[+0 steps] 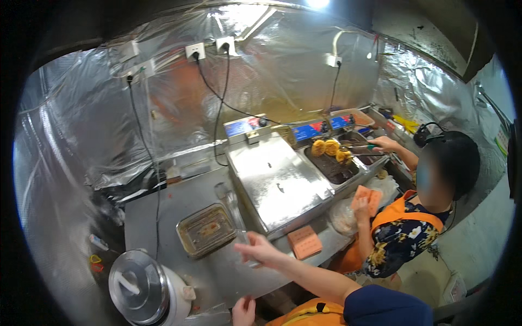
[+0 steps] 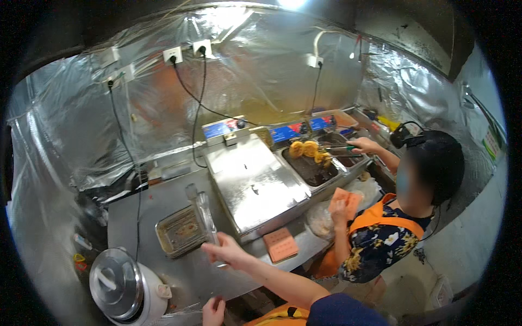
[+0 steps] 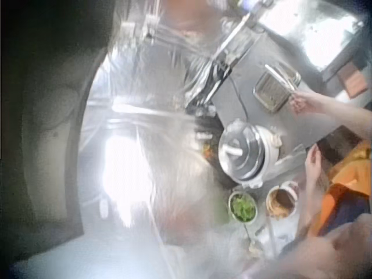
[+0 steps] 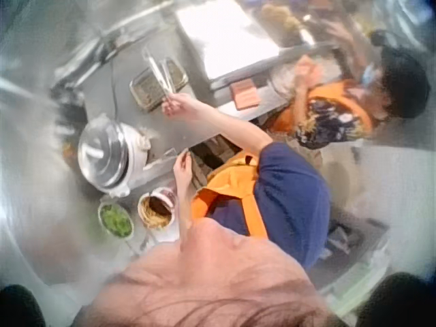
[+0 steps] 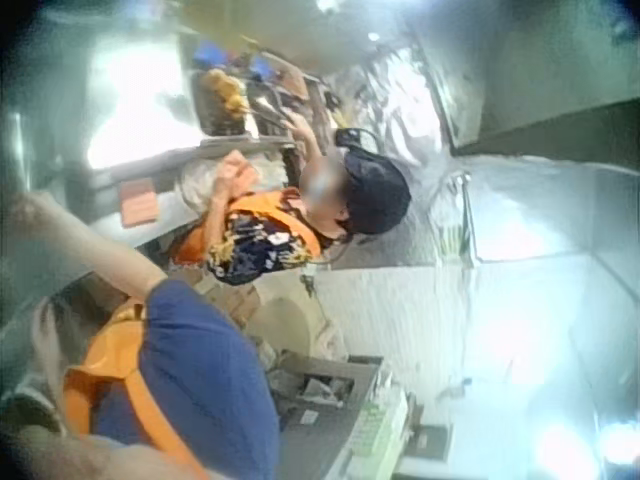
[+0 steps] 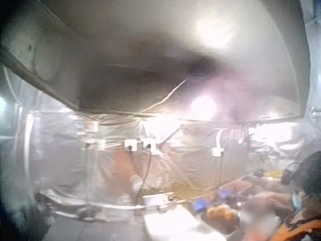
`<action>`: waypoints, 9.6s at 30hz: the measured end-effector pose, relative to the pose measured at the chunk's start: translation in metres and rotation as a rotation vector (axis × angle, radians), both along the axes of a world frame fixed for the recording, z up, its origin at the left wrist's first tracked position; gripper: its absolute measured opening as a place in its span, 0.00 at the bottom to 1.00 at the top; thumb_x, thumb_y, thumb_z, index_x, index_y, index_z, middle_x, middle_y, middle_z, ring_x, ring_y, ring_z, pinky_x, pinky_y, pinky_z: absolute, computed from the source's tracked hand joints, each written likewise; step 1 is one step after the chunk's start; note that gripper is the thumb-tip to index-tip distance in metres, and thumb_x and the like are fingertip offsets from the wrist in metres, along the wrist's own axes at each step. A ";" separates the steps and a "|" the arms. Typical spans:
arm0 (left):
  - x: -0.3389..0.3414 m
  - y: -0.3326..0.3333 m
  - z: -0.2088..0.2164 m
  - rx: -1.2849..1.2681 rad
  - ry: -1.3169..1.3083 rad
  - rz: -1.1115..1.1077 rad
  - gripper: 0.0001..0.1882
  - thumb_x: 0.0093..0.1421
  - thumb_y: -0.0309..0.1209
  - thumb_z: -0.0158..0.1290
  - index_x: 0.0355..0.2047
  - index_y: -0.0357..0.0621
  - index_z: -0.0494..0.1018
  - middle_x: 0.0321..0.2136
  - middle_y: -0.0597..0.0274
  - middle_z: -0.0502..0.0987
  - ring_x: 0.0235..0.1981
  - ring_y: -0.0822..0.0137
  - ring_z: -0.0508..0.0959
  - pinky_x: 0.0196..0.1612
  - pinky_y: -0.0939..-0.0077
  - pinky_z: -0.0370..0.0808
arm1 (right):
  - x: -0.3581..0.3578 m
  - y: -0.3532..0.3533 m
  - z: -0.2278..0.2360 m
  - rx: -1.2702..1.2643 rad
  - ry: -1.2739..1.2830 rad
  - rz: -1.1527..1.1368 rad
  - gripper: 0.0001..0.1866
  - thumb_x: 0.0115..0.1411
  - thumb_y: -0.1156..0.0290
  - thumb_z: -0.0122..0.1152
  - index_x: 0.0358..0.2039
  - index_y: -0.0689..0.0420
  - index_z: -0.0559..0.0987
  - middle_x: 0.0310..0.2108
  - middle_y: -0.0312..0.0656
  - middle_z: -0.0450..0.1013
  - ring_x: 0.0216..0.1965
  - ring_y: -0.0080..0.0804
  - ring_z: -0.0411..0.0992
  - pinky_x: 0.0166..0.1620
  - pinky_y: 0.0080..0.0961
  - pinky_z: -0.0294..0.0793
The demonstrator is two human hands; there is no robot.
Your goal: The person takes a seasoning bottle from a drawer, sprinkles seasoning onto food, and then uses tongs to add lettuce and meat into bread to assemble a sandwich.
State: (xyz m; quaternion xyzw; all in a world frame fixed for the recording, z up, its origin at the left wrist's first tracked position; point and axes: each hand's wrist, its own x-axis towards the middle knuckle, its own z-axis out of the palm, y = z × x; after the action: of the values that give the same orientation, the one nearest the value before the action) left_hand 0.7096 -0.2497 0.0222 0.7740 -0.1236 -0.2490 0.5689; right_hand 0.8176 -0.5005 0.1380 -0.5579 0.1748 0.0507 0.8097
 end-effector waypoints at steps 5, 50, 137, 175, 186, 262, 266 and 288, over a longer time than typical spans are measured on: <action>0.060 -0.168 -0.035 0.150 -0.388 -0.459 0.17 0.66 0.39 0.55 0.49 0.42 0.80 0.47 0.47 0.82 0.49 0.45 0.81 0.51 0.58 0.79 | -0.013 -0.151 0.061 -0.394 -0.031 -0.516 0.37 0.68 0.49 0.63 0.62 0.67 0.65 0.25 0.36 0.71 0.21 0.22 0.68 0.24 0.27 0.70; 0.087 -0.122 -0.028 0.063 -0.590 0.252 0.05 0.63 0.23 0.57 0.40 0.40 0.78 0.34 0.48 0.78 0.38 0.44 0.79 0.41 0.56 0.76 | -0.189 -0.146 0.106 -0.442 0.147 0.124 0.21 0.74 0.68 0.54 0.65 0.60 0.74 0.25 0.32 0.76 0.19 0.14 0.68 0.22 0.15 0.66; 0.087 -0.192 -0.038 0.210 -0.739 -0.598 0.25 0.57 0.35 0.63 0.55 0.41 0.75 0.61 0.44 0.71 0.61 0.44 0.72 0.62 0.56 0.73 | -0.033 -0.421 0.114 -2.021 0.408 -0.334 0.10 0.58 0.67 0.64 0.35 0.59 0.86 0.31 0.53 0.82 0.35 0.51 0.83 0.38 0.45 0.82; 0.047 -0.158 -0.014 -0.092 -0.820 0.079 0.08 0.59 0.15 0.55 0.39 0.34 0.76 0.33 0.47 0.77 0.36 0.47 0.77 0.38 0.60 0.74 | -0.286 -0.113 0.029 -0.736 0.214 -0.001 0.24 0.68 0.57 0.62 0.59 0.57 0.79 0.27 0.49 0.81 0.25 0.32 0.79 0.32 0.30 0.76; 0.073 -0.131 0.014 -0.190 -0.863 0.083 0.12 0.55 0.14 0.58 0.38 0.41 0.80 0.39 0.55 0.84 0.42 0.53 0.81 0.47 0.64 0.78 | -0.270 -0.108 0.063 -0.586 0.251 0.229 0.22 0.68 0.63 0.63 0.60 0.56 0.80 0.27 0.35 0.81 0.24 0.15 0.70 0.28 0.21 0.71; 0.001 0.000 0.010 -0.104 -0.019 0.475 0.51 0.38 0.28 0.79 0.61 0.41 0.61 0.53 0.58 0.71 0.52 0.65 0.75 0.53 0.67 0.78 | -0.079 -0.055 0.010 -0.906 -0.124 0.266 0.30 0.66 0.57 0.60 0.56 0.70 0.70 0.33 0.63 0.79 0.37 0.62 0.79 0.41 0.50 0.78; -0.037 -0.002 0.009 -0.308 -0.047 0.628 0.51 0.39 0.22 0.78 0.61 0.40 0.60 0.55 0.57 0.71 0.52 0.64 0.76 0.52 0.65 0.81 | 0.044 0.012 -0.100 -0.944 0.092 0.213 0.24 0.63 0.61 0.62 0.45 0.72 0.70 0.40 0.69 0.77 0.46 0.70 0.76 0.50 0.55 0.76; 0.133 -0.007 -0.071 0.163 0.071 -0.021 0.58 0.36 0.42 0.81 0.65 0.39 0.63 0.58 0.53 0.76 0.59 0.59 0.77 0.63 0.63 0.74 | -0.085 0.089 -0.243 0.398 0.405 -0.105 0.24 0.55 0.90 0.62 0.54 0.65 0.73 0.39 0.40 0.76 0.37 0.26 0.75 0.41 0.22 0.78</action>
State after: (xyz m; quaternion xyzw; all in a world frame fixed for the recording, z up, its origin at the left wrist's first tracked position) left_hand 0.8421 -0.2568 -0.0487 0.8070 -0.0911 -0.2915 0.5055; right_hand 0.7329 -0.4116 -0.1049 -0.3566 0.3481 0.1526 0.8535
